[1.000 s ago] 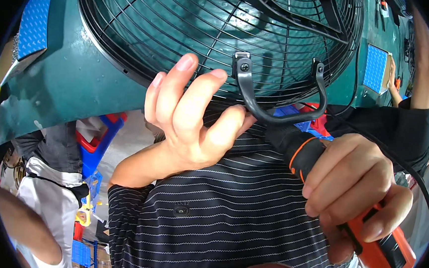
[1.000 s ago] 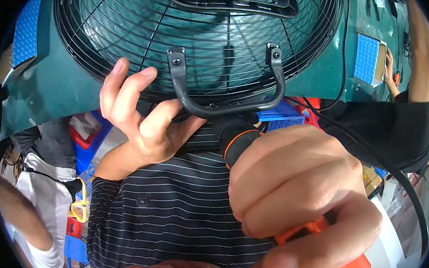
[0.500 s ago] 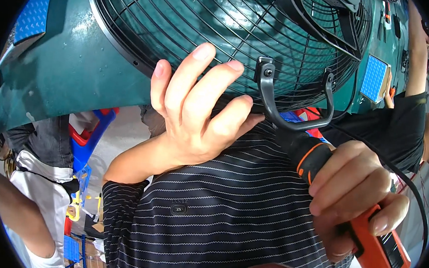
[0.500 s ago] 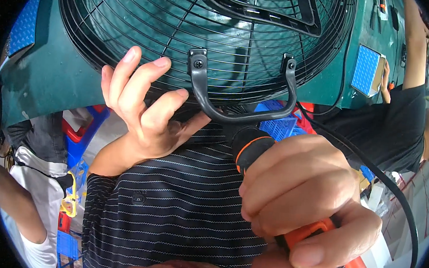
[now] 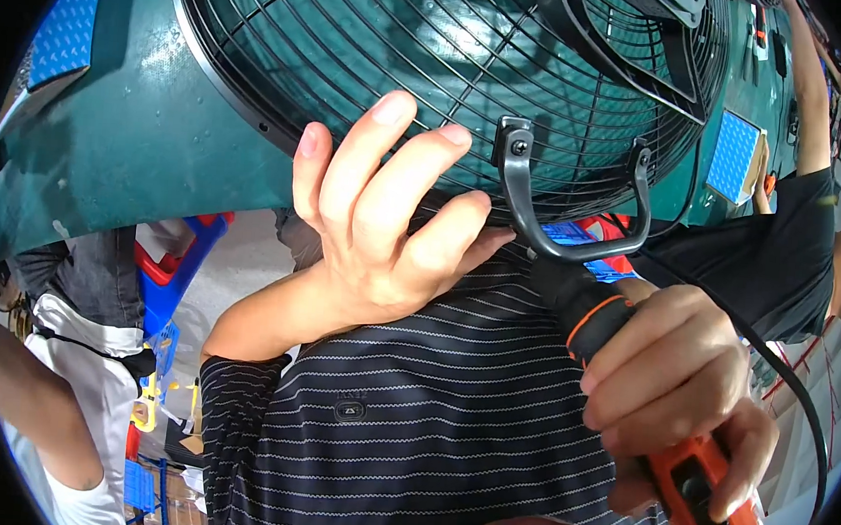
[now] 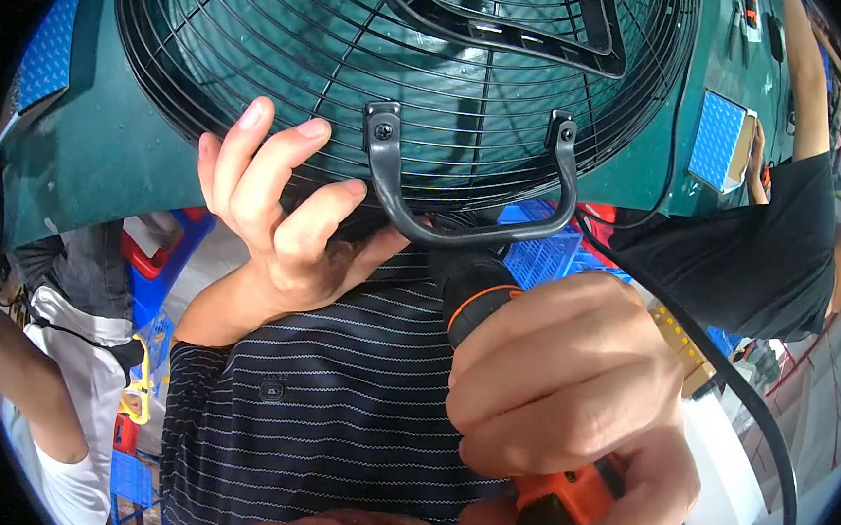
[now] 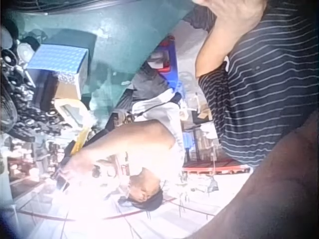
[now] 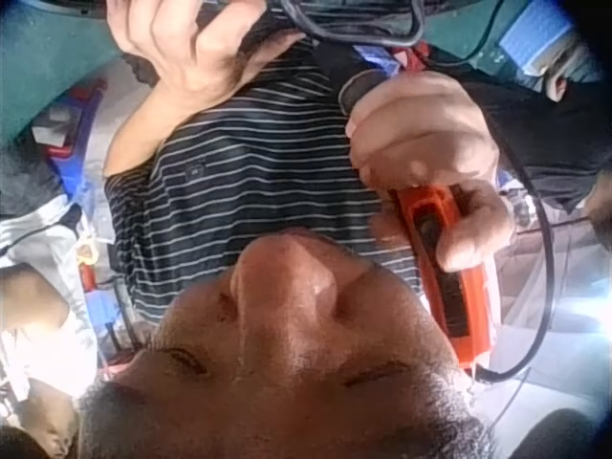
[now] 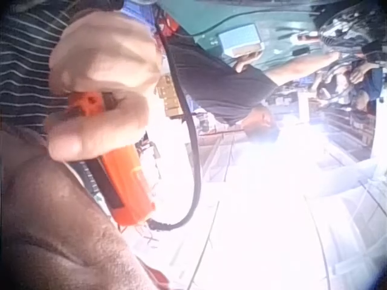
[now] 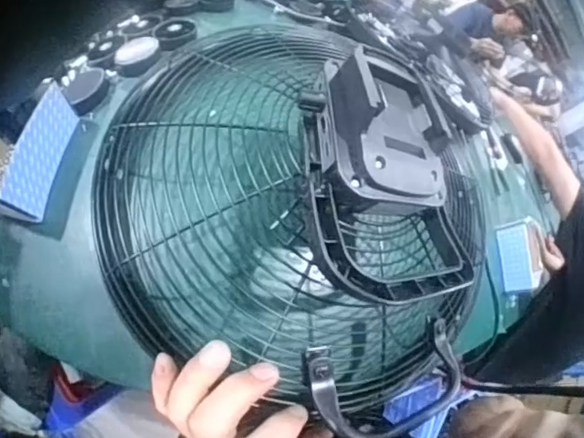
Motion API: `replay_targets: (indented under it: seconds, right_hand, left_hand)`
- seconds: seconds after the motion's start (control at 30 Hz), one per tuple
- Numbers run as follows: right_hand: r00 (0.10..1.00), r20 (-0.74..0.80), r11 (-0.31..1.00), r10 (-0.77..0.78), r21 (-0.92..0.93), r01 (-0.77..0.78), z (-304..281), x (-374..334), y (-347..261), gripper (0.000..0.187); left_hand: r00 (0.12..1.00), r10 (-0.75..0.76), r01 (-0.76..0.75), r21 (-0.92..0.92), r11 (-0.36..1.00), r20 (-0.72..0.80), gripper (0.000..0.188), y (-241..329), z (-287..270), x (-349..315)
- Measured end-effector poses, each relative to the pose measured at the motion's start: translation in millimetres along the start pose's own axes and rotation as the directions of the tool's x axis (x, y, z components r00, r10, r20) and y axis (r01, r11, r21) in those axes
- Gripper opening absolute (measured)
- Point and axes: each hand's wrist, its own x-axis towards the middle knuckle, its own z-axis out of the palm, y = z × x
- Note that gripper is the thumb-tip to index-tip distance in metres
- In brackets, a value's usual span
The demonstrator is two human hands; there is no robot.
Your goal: Assembling industrial fans by using an electric screwdriver to attach handles and rims to the fan guards and housing.
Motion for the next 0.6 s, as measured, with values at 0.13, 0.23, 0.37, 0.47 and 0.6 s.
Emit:
replay_targets:
  seconds: [0.13, 0.23, 0.37, 0.47, 0.6]
  right_hand:
    - [0.998, 0.014, 0.996, -0.063, 0.064, 0.062, -1.4, 2.1, 4.1, 0.039]
    - [0.997, 0.036, 0.991, -0.065, 0.117, 0.061, -2.9, 5.0, 6.9, 0.038]
    - [0.997, 0.058, 0.985, -0.051, 0.168, 0.040, -3.3, 10.5, 10.2, 0.035]
    - [0.997, 0.061, 0.979, -0.041, 0.203, 0.028, -2.9, 12.3, 11.9, 0.032]
    - [0.995, 0.091, 0.975, -0.037, 0.222, 0.016, -4.9, 11.9, 10.6, 0.025]
  left_hand:
    - [1.000, 0.008, -0.008, 0.024, 1.000, 0.008, 0.029, 1.0, 1.6, -0.5]
    - [1.000, 0.014, -0.014, 0.033, 0.999, 0.007, 0.029, 1.6, 1.5, -0.4]
    - [1.000, 0.003, -0.003, 0.042, 0.999, 0.006, 0.028, 0.7, -0.4, -0.1]
    - [1.000, -0.007, 0.006, 0.025, 1.000, 0.012, 0.028, 0.3, -0.6, -0.5]
    - [1.000, 0.004, -0.003, 0.033, 0.999, -0.007, 0.025, 1.0, 2.0, -1.4]
